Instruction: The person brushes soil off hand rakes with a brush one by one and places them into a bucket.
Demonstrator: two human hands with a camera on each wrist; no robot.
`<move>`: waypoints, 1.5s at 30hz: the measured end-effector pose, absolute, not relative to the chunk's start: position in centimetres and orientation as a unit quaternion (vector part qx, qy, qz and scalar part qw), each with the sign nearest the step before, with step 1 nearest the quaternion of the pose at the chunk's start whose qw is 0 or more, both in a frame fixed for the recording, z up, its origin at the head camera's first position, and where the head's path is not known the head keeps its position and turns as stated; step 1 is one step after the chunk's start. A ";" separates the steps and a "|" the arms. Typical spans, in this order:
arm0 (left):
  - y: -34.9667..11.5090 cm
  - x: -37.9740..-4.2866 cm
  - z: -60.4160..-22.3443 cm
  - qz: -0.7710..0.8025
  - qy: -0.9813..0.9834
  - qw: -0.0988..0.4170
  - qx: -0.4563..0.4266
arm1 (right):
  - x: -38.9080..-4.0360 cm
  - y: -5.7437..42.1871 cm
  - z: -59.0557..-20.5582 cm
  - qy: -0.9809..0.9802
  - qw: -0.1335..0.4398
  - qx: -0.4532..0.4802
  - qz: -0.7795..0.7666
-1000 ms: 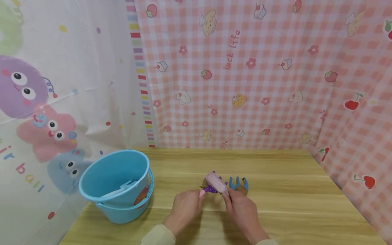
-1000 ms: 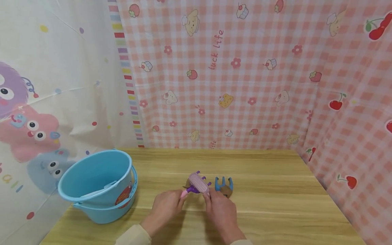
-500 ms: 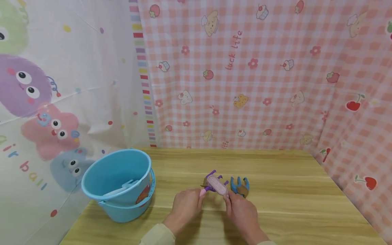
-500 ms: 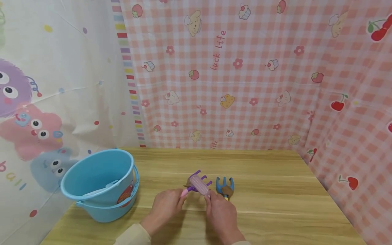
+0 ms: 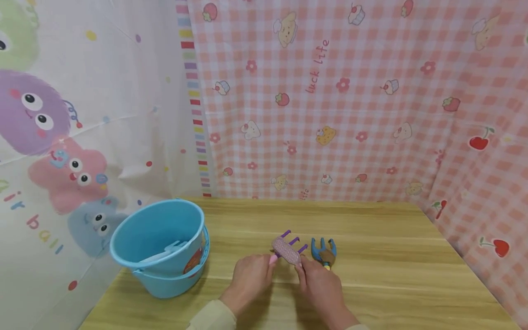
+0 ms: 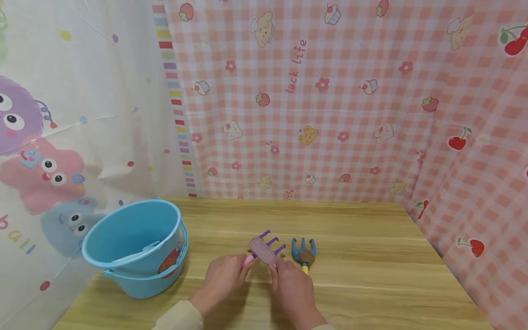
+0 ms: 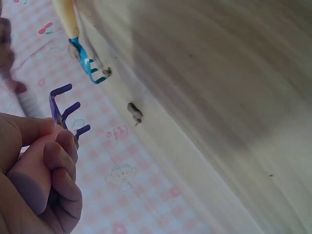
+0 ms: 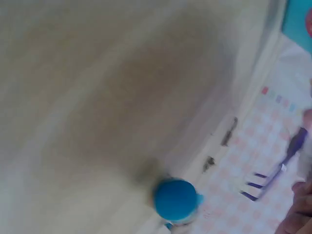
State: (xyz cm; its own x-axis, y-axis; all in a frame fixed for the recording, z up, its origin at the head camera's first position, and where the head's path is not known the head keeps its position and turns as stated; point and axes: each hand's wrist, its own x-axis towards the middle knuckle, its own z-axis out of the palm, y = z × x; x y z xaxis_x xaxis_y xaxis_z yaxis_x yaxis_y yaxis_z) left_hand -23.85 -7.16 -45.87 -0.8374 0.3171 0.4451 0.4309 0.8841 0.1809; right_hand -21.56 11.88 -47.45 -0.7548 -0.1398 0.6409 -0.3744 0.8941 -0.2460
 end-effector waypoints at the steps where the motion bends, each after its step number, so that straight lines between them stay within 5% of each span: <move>1: -7.1 -23.9 -45.8 -0.142 -0.948 0.203 -0.198 | -21.5 11.7 -47.5 -0.920 0.322 0.139 0.176; 28: -7.4 -23.2 -45.5 -0.134 -0.954 0.191 -0.191 | -21.9 13.3 -47.3 -0.939 0.265 0.038 0.213; 45: -6.9 -22.9 -46.1 -0.102 -0.957 0.186 -0.197 | -21.7 11.6 -47.3 -0.950 0.247 0.072 0.175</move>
State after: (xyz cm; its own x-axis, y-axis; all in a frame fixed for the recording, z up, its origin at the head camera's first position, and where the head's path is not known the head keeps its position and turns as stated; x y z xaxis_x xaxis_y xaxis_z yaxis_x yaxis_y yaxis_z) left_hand -22.89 -6.86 -46.10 -0.8530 0.3392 0.3966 0.4150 0.9016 0.1216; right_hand -21.67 11.59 -47.29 -0.8672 -0.0501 0.4954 -0.2236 0.9281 -0.2977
